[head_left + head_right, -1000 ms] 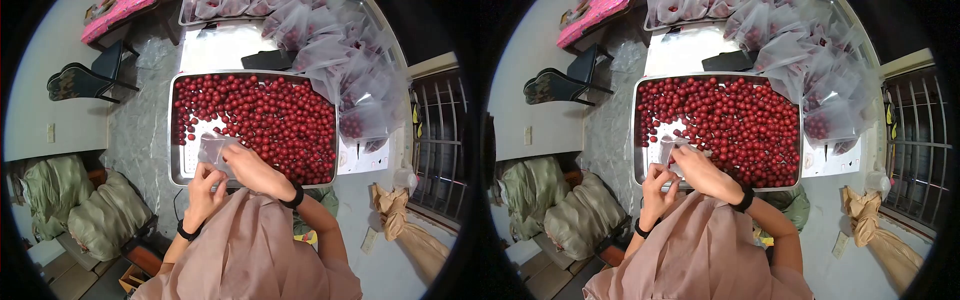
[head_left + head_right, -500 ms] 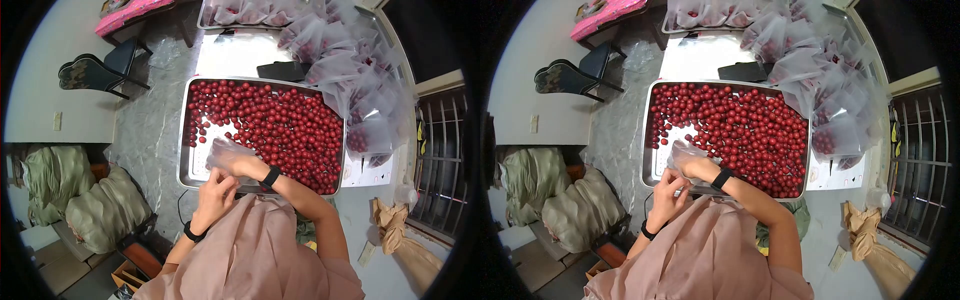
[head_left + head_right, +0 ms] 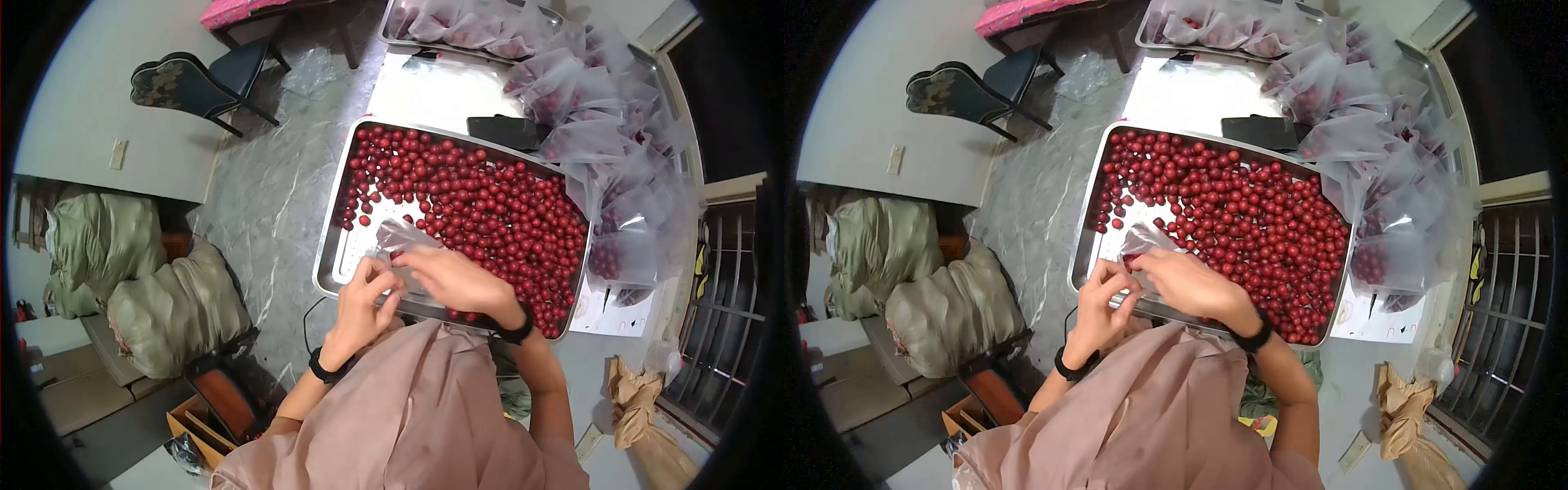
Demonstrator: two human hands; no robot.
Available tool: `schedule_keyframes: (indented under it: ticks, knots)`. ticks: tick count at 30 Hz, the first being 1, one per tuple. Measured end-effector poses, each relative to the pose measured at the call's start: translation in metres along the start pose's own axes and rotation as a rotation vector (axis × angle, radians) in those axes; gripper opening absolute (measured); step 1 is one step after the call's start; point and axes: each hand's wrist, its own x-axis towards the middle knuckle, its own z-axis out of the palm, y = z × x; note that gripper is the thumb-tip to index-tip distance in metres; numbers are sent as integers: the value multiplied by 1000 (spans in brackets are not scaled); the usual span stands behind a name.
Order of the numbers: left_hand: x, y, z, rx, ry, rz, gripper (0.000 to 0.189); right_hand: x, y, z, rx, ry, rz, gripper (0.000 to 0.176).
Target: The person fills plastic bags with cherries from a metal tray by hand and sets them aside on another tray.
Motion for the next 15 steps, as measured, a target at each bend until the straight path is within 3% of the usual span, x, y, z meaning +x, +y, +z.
schedule_keyframes:
  ticks: [3,6,8,13,15]
  knots:
    - [3,-8,-8,-26,36,-10,18,-9,-26,-43,87,63,49,19]
    - [5,-7,-16,-48,60,-7,15,-7,-20,-54,104,290,214,19]
    - [6,-11,-18,-109,100,-57,15,0,5,-46,-21,343,136,27]
    - [7,-17,-24,-193,114,-92,11,29,47,-2,12,126,79,41]
    - [9,-18,-29,-213,116,-103,11,38,49,6,-25,123,30,25]
